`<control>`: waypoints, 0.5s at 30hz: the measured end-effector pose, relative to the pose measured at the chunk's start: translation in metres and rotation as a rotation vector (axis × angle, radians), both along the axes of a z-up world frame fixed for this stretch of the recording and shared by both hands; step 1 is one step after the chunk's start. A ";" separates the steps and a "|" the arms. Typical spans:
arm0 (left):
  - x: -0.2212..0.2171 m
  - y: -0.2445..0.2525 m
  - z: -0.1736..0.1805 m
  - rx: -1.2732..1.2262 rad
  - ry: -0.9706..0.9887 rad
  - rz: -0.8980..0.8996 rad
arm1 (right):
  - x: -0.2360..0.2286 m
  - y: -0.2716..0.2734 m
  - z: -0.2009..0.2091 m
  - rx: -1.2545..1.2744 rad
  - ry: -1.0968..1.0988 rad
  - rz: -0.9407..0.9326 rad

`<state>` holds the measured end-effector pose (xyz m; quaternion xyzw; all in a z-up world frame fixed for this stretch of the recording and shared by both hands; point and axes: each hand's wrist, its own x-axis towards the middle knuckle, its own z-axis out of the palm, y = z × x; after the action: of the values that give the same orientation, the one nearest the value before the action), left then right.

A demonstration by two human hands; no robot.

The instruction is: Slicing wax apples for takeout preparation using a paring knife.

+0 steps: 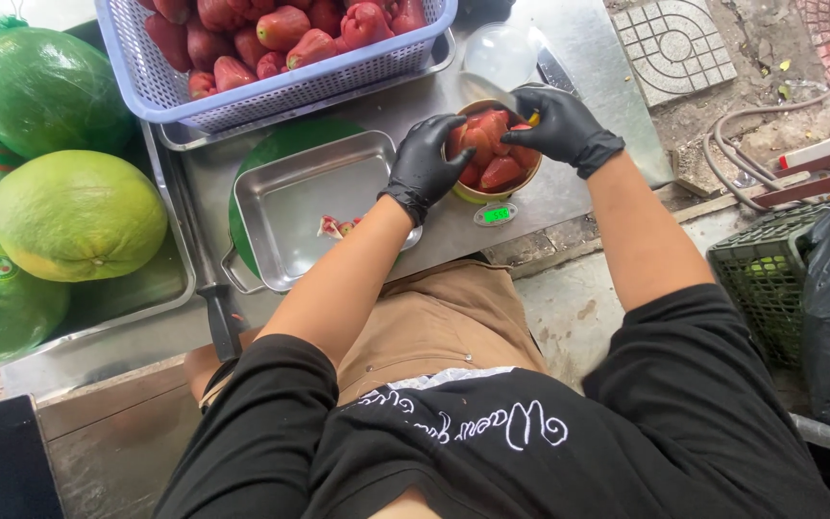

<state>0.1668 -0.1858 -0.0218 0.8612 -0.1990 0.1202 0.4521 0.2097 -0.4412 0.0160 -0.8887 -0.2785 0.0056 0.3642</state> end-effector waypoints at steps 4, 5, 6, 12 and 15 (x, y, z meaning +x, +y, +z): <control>0.006 -0.002 0.004 -0.026 0.022 0.058 | -0.030 0.006 0.001 -0.140 0.018 -0.087; 0.009 -0.004 0.003 0.013 0.050 0.083 | -0.038 0.007 -0.005 -0.160 0.007 -0.101; 0.011 -0.005 0.002 0.052 0.078 0.107 | -0.047 0.009 -0.010 -0.181 -0.004 -0.114; 0.038 -0.019 -0.007 0.235 0.164 0.176 | -0.062 0.022 -0.034 -0.152 -0.201 -0.209; 0.034 -0.016 0.012 0.266 0.214 0.139 | -0.065 0.020 -0.031 -0.142 -0.130 -0.220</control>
<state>0.2007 -0.2020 -0.0097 0.9329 -0.1038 0.0313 0.3433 0.1446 -0.4212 -0.0153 -0.9358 -0.2014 -0.0720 0.2803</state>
